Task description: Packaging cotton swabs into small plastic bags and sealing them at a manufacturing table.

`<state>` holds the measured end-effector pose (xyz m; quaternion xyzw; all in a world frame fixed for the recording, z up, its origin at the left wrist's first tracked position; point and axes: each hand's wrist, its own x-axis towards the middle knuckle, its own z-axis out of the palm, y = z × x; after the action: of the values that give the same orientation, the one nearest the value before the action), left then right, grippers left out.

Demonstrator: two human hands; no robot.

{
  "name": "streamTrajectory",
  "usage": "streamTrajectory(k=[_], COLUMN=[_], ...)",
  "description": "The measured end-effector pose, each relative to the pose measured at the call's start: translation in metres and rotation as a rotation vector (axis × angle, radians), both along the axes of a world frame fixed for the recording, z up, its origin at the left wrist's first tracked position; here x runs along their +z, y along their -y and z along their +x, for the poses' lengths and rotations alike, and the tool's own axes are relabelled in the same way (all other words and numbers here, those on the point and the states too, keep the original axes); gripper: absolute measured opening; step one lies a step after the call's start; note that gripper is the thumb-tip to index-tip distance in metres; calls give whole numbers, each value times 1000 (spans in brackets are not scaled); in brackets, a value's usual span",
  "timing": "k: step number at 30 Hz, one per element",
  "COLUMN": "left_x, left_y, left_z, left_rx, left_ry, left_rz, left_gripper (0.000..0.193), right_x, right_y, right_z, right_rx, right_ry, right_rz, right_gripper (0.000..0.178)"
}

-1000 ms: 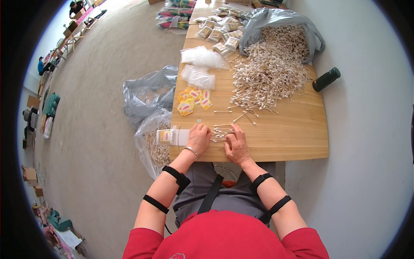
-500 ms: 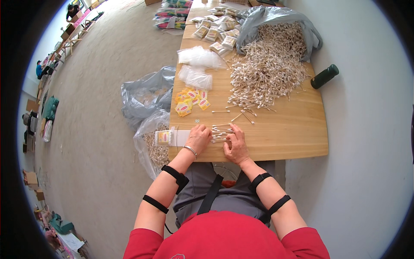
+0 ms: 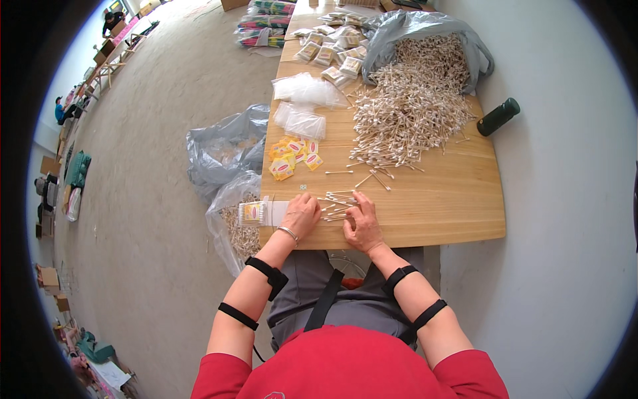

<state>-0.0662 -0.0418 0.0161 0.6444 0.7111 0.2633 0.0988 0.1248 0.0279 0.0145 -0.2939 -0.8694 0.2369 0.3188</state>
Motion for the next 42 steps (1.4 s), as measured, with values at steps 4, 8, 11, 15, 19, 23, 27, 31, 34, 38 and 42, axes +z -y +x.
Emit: streamTrajectory(k=[4, 8, 11, 15, 19, 23, 27, 31, 34, 38, 42], left_x=[5, 6, 6, -1, -8, -9, -7, 1, 5, 7, 1], left_y=[1, -2, -8, -8, -6, -3, 2, 10, 14, 9, 10], left_z=[0, -1, 2, 1, 5, 5, 3, -1, 1, 3, 3], left_rx=[-33, -57, -36, -34, -3, 8, 84, 63, 49, 92, 88], left_ry=[-30, -53, -92, -117, -210, -218, -82, 82, 93, 51, 10], left_rz=[6, -43, -130, -139, -54, -13, -20, -7, -11, -116, -105], left_gripper=[7, 7, 8, 9, 9, 8, 8, 7, 8, 10, 12], right_x=[2, 3, 0, 1, 3, 3, -1, 0, 0, -6, -7], right_y=[0, 1, -1, 0, -1, -1, -3, -2, -1, -6, -5], right_z=[0, 0, 0, -2, -5, -6, -6, -7, -7, -8, -10], right_rx=[11, 9, 2, -22, -53, -53, -38, -57, -73, -88, -124], right_ry=[41, 37, 3, 36, 75, 120, 128, 103, 57, -65, -164], right_rz=[14, 11, 1, -68, -86, -62, -46, -63, -89, -120, -190], right_gripper=[24, 20, 15, 9, 7, 8, 9, 7, 8, 7, 6])
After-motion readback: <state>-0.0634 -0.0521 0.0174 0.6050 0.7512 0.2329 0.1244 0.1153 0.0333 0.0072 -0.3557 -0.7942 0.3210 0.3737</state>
